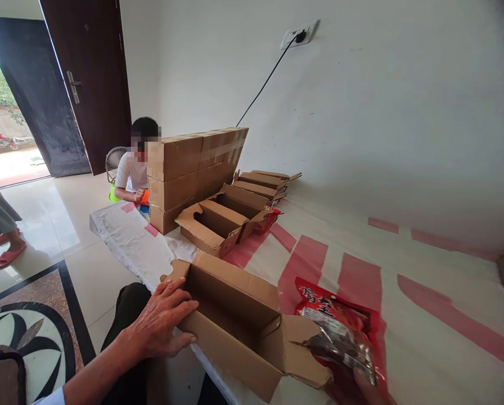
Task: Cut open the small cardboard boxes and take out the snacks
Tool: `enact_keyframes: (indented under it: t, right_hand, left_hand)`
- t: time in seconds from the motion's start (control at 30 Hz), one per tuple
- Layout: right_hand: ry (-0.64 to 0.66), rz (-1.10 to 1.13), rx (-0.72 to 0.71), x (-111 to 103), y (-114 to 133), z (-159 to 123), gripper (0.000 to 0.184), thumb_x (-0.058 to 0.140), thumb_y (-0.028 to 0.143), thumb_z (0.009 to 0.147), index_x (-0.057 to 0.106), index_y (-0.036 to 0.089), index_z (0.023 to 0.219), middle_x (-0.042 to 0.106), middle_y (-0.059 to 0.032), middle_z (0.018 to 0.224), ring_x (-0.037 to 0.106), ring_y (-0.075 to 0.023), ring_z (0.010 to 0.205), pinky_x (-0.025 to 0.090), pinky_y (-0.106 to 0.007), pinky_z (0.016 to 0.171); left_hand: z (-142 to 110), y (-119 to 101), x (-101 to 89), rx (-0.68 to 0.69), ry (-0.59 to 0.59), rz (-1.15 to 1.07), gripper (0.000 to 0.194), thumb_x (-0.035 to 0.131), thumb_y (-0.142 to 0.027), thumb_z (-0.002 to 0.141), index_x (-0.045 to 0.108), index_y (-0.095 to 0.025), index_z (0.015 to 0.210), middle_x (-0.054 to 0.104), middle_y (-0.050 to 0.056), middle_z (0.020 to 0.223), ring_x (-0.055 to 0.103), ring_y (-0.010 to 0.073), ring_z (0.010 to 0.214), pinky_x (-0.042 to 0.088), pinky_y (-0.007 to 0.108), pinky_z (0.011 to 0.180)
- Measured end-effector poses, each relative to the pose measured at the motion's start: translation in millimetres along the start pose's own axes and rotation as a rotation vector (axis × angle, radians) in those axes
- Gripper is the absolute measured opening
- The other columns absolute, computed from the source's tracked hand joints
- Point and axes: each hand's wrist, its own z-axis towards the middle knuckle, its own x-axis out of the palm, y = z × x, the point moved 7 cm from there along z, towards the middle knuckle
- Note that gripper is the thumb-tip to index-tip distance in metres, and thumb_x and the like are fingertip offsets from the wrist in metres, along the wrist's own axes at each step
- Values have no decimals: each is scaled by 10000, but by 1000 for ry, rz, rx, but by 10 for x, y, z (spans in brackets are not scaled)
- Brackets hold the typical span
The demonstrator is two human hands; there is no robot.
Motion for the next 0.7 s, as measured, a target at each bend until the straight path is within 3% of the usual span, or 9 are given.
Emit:
enact_keyframes:
  t: [0.13, 0.27, 0.43, 0.57, 0.7]
  right_hand:
    - [-72, 104, -18, 83, 72, -91, 638, 858, 621, 701, 733, 251, 1205, 820, -69, 1071, 765, -368, 1109, 689, -435, 801]
    - [-175, 208, -35, 22, 149, 12, 488, 869, 609, 720, 727, 248, 1016, 826, -72, 1038, 776, -295, 1053, 670, -420, 878]
    - [-126, 413, -24, -33, 274, 106, 420, 877, 565, 753, 731, 251, 993, 834, -74, 1022, 773, -297, 1103, 659, -438, 888]
    - [-120, 377, -35, -77, 332, 56, 438, 846, 592, 774, 748, 263, 1045, 830, -79, 1092, 753, -315, 1157, 657, -453, 880]
    - [-127, 291, -48, -208, 163, -8, 537, 883, 614, 697, 760, 301, 1116, 814, -48, 1179, 748, -308, 1135, 643, -439, 901]
  left_hand:
    - [-1, 43, -52, 46, -55, 62, 517, 736, -339, 923, 651, -221, 1419, 711, 161, 1349, 475, 412, 1524, 450, 600, 1188]
    - [93, 290, -134, 91, -152, 171, 449, 680, -339, 977, 645, -230, 1411, 697, 151, 1386, 481, 411, 1512, 488, 577, 1140]
    - [197, 469, -195, 184, -183, 225, 439, 652, -421, 1003, 637, -239, 1403, 701, 137, 1387, 500, 406, 1495, 508, 556, 1115]
    - [185, 457, -196, 153, -188, 228, 451, 647, -412, 1001, 637, -235, 1416, 685, 145, 1409, 490, 406, 1503, 493, 564, 1135]
    - [101, 319, -119, 55, -118, 164, 513, 706, -392, 965, 634, -213, 1440, 675, 164, 1415, 471, 411, 1520, 462, 579, 1170]
